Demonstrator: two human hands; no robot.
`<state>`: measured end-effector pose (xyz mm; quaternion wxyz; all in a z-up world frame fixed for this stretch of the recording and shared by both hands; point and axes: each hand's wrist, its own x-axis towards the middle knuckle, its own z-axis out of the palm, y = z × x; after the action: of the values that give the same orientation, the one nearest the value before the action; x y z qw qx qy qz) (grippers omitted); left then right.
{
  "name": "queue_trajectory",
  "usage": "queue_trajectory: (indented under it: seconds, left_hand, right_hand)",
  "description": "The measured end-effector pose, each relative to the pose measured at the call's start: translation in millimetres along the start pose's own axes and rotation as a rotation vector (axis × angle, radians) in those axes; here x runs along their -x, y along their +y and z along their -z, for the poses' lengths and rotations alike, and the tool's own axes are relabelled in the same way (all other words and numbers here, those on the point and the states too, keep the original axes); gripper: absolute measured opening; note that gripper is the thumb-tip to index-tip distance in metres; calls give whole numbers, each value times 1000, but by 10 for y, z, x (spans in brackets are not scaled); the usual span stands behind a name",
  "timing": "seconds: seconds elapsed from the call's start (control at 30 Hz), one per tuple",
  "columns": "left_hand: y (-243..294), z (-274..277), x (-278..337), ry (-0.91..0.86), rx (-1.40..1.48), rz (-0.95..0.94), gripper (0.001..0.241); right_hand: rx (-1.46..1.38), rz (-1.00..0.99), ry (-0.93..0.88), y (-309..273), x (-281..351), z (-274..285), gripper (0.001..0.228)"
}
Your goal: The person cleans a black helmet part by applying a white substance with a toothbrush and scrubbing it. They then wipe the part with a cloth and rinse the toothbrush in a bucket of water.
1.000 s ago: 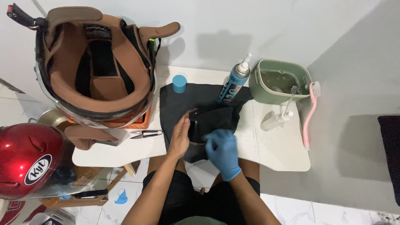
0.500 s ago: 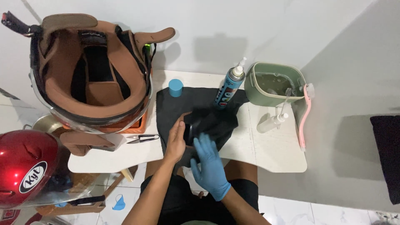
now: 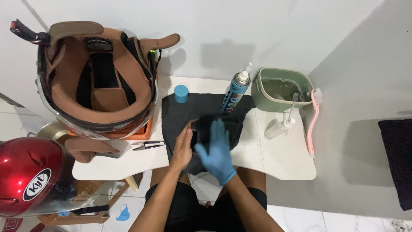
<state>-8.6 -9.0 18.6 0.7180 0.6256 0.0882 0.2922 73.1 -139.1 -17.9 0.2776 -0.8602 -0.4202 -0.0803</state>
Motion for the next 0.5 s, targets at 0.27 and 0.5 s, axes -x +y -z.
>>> queue_trajectory:
  seconds: [0.27,0.5]
  left_hand:
    - [24,-51,21,-26,-1,-22,48]
    - [-111,39,-8,-28,4,-33,48]
  right_hand:
    - [-16,132,26,80,-125,-9,95]
    - [-16,81,5,133,-210,0,96]
